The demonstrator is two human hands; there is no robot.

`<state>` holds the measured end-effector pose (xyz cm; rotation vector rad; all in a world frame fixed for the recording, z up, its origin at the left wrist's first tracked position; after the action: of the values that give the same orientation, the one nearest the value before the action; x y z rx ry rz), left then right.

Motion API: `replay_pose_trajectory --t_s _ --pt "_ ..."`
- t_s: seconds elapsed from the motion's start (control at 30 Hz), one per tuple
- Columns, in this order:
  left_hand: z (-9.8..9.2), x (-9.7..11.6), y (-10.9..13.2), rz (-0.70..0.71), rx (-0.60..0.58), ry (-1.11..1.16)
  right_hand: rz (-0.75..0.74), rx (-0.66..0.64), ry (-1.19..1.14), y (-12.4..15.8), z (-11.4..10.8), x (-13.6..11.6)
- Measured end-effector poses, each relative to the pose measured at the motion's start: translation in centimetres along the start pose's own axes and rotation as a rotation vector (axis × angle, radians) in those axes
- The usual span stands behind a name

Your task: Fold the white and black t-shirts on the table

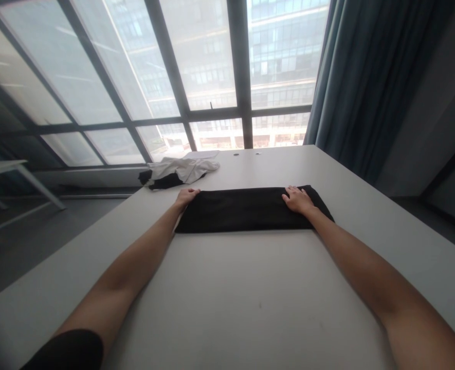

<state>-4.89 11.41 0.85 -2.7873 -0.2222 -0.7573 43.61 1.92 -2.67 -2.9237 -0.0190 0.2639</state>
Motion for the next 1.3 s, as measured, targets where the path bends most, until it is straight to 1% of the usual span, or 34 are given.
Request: replay_pose_trajectory --t_s 0.1,0.2,0.33,0.43,0.5,0.57,0.6,0.67,0.73,0.8,0.87,0.9,0.97,1.03,1.1,1.17,1.23,1.3 --pt "0.2 0.0 0.0 -0.022 0.028 0.064 0.002 -0.001 0.008 0.0 0.1 0.1" --pt "0.2 -0.2 -0.1 -0.041 0.052 0.083 0.002 -0.001 0.012 0.0 0.0 0.1" --pt "-0.1 -0.4 -0.1 -0.056 0.029 0.030 0.004 -0.002 0.013 0.1 -0.2 -0.1" --pt "-0.8 0.6 0.4 -0.027 0.011 -0.027 0.007 -0.003 0.010 0.2 -0.2 -0.2" --pt "-1.4 2.2 1.1 0.038 0.022 -0.062 0.013 -0.004 0.007 0.2 -0.2 -0.2" --pt "-1.4 4.7 2.3 0.156 0.030 -0.086 0.018 -0.005 0.004 0.2 -0.2 -0.2" --pt "-1.1 6.3 3.0 0.231 0.023 -0.093 0.019 -0.006 0.002 0.2 -0.2 -0.2" --pt "0.3 9.4 5.0 0.394 -0.015 -0.094 0.017 -0.006 0.000 0.2 -0.2 -0.2" --pt "2.3 12.0 7.2 0.562 -0.092 -0.119 0.014 -0.007 0.000 0.2 -0.1 -0.2" --pt "4.7 13.3 9.2 0.669 -0.212 -0.201 0.014 -0.009 0.001 0.2 -0.1 -0.1" --pt "6.5 13.1 10.4 0.685 -0.321 -0.286 0.015 -0.011 0.002 0.2 -0.1 -0.1" --pt "7.0 12.8 10.7 0.670 -0.355 -0.309 0.015 -0.011 0.001 0.1 -0.1 -0.1" --pt "7.3 12.2 10.8 0.657 -0.384 -0.327 0.014 -0.008 -0.001 0.1 -0.1 -0.2" --pt "6.9 12.4 10.7 0.657 -0.391 -0.329 0.014 -0.006 -0.005 0.1 -0.1 -0.2" --pt "6.5 13.6 10.6 0.660 -0.391 -0.326 0.016 -0.008 -0.007 0.0 -0.1 -0.3" --pt "6.4 15.6 10.8 0.676 -0.387 -0.311 0.019 -0.013 -0.007 0.0 -0.1 -0.3" --pt "6.9 17.8 11.3 0.700 -0.380 -0.293 0.021 -0.014 -0.005 0.1 -0.2 -0.3" --pt "7.9 19.4 12.0 0.708 -0.378 -0.284 0.020 -0.015 -0.003 0.1 -0.2 -0.3"
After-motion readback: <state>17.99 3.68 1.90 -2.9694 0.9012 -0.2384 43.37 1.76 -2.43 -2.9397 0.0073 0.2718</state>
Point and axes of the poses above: each hand's wrist, its own y-axis away from the middle knuckle, its own z-axis out of the palm, x = y × z, the point moved 5 cm from there along -y, towards the middle knuckle
